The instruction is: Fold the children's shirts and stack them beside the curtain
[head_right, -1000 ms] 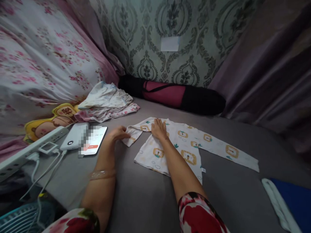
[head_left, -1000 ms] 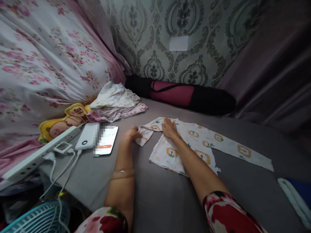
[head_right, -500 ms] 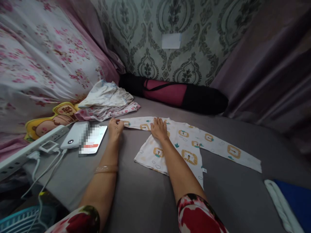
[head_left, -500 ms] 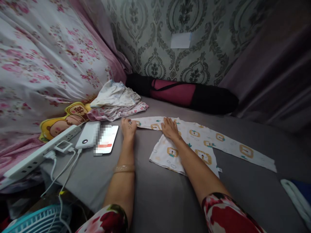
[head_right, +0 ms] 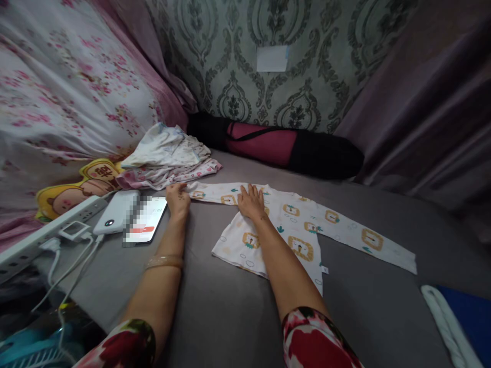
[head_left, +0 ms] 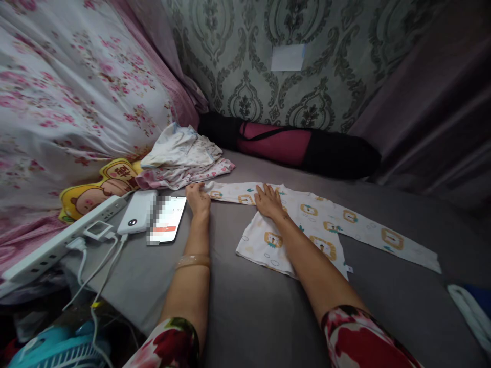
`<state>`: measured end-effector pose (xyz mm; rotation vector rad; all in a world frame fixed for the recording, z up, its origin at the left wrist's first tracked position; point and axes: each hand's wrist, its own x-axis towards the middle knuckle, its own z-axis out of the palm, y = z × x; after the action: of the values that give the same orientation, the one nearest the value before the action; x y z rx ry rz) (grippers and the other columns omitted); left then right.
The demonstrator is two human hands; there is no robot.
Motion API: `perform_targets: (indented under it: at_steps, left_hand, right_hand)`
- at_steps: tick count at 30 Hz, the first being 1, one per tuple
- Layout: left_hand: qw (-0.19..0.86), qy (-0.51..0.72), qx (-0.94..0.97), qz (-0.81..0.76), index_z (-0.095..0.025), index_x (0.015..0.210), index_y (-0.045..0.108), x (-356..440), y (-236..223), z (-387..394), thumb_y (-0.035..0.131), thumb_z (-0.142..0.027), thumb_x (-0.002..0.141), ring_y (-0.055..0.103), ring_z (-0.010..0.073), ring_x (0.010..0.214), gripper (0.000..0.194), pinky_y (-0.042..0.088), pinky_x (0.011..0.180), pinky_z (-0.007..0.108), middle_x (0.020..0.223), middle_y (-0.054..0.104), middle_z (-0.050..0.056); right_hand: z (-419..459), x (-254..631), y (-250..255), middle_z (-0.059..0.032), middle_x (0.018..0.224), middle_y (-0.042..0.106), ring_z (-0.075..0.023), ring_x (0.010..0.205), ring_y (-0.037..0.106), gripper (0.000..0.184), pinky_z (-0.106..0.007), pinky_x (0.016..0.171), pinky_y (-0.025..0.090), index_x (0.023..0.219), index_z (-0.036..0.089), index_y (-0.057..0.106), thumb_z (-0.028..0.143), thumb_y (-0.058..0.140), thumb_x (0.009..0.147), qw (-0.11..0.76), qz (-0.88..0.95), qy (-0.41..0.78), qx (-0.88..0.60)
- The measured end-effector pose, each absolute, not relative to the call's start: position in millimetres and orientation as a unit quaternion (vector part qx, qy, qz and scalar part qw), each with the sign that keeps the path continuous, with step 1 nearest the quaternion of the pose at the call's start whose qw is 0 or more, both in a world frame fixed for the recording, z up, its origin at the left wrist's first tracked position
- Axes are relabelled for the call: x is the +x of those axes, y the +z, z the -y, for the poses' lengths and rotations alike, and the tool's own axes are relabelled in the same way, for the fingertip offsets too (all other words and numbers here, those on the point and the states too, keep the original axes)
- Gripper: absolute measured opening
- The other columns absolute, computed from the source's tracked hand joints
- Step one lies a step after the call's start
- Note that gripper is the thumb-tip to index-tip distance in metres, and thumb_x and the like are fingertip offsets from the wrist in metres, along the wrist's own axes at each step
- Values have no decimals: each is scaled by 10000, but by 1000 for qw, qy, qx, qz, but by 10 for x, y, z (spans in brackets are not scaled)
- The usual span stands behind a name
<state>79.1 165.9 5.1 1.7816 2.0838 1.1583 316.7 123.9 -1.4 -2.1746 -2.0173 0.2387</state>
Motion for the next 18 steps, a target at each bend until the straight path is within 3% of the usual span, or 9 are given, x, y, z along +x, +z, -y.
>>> perform_targets:
  at_steps: [3,8,13,15,18]
  left_hand:
    - [72,391,581,-710,-123,1075,668,815,89,-1620,434,-26,751,523,275,1131,412,408,1031,394,1133,536,151]
    - [34,369,557,-743,-110,1179,619,904,164,-1505,503,-99,785,389,380,1273,411,355,1043,502,1341,413,213]
    - [71,268,708,-650,-183,1143,621,1031,154,-1515,445,-231,894,498,310,1190,309,369,1033,485,1195,598,146]
    - [82,222,726,-646,-192,1071,636,1064,106,-1535,439,-243,903,489,307,1215,264,335,1059,520,1193,610,145]
    - [85,215,713,-662,-182,1050,628,1072,43,-1559,397,-214,920,455,301,1268,267,227,1106,604,1256,582,159]
  right_hand:
    - [-1243,3166,3,-87,1595,209,-266,1463,146,542,-483,1170,81,1511,215,298,384,215,1002,75,672,92,-731]
    - [-1246,3163,49,-107,1599,187,-274,1466,129,555,-495,1167,76,1520,200,271,395,211,1003,59,674,108,-728]
    - [-1279,3081,87,-160,1587,195,-285,1469,97,565,-513,1166,28,1486,78,322,329,258,983,43,688,52,-723]
    - [-1294,3017,97,-184,1575,218,-279,1462,134,577,-475,1173,42,1473,15,319,303,252,978,35,693,43,-718]
    - [-1319,2887,103,-206,1566,225,-310,1449,177,639,-485,1168,67,1485,3,288,399,223,988,36,673,64,-736]
